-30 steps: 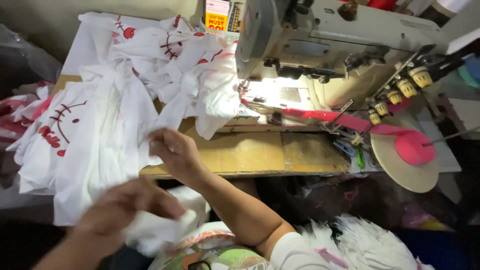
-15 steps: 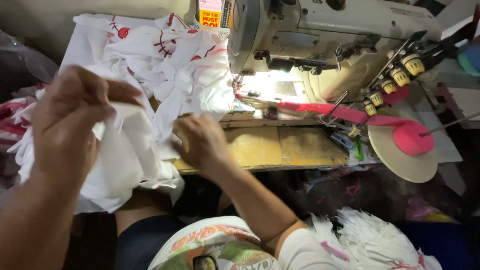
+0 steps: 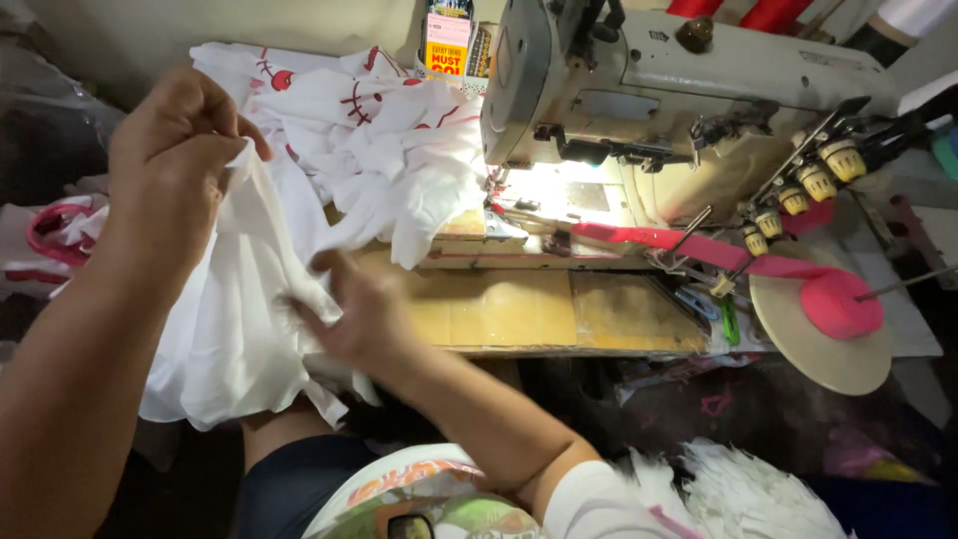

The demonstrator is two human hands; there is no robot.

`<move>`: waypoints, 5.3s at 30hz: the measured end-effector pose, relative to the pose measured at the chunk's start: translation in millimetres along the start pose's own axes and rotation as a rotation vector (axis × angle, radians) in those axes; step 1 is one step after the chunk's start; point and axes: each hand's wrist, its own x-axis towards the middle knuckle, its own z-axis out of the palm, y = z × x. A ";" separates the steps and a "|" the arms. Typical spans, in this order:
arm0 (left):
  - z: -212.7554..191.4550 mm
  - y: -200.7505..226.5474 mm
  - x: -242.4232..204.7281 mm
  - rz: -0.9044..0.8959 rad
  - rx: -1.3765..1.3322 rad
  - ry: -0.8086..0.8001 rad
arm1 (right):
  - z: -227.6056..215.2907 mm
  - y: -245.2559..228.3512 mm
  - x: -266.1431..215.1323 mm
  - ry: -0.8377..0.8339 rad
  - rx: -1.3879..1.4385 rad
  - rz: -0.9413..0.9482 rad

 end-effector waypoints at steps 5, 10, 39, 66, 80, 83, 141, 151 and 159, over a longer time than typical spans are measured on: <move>1.5 5.3 -12.4 -0.049 0.041 0.015 | 26.4 26.6 -13.5 -0.242 -0.359 0.398; -5.9 -41.8 6.6 -0.094 -0.168 0.111 | 1.8 29.8 -21.8 -0.158 0.483 0.651; 168.6 -117.7 39.7 -0.199 0.408 -0.128 | -146.8 108.2 -131.4 0.021 0.746 0.866; 188.6 -163.2 -33.4 0.854 0.897 -0.190 | -167.9 77.3 -143.5 0.005 0.784 0.880; 210.0 -136.4 -41.8 0.940 1.143 0.078 | -198.1 91.0 -161.2 0.153 0.675 0.810; 217.0 -136.2 -32.1 0.959 1.077 0.088 | -195.3 102.1 -163.4 0.180 0.695 0.816; 149.0 -172.6 -179.7 0.108 0.584 -0.456 | -165.1 133.7 -79.1 0.079 -0.169 0.337; 123.4 -139.5 -102.8 0.452 0.944 -0.199 | -146.3 114.2 -99.0 0.283 0.060 0.444; 155.2 -156.9 4.4 0.653 1.318 0.101 | -143.4 110.2 -83.5 0.372 0.147 0.445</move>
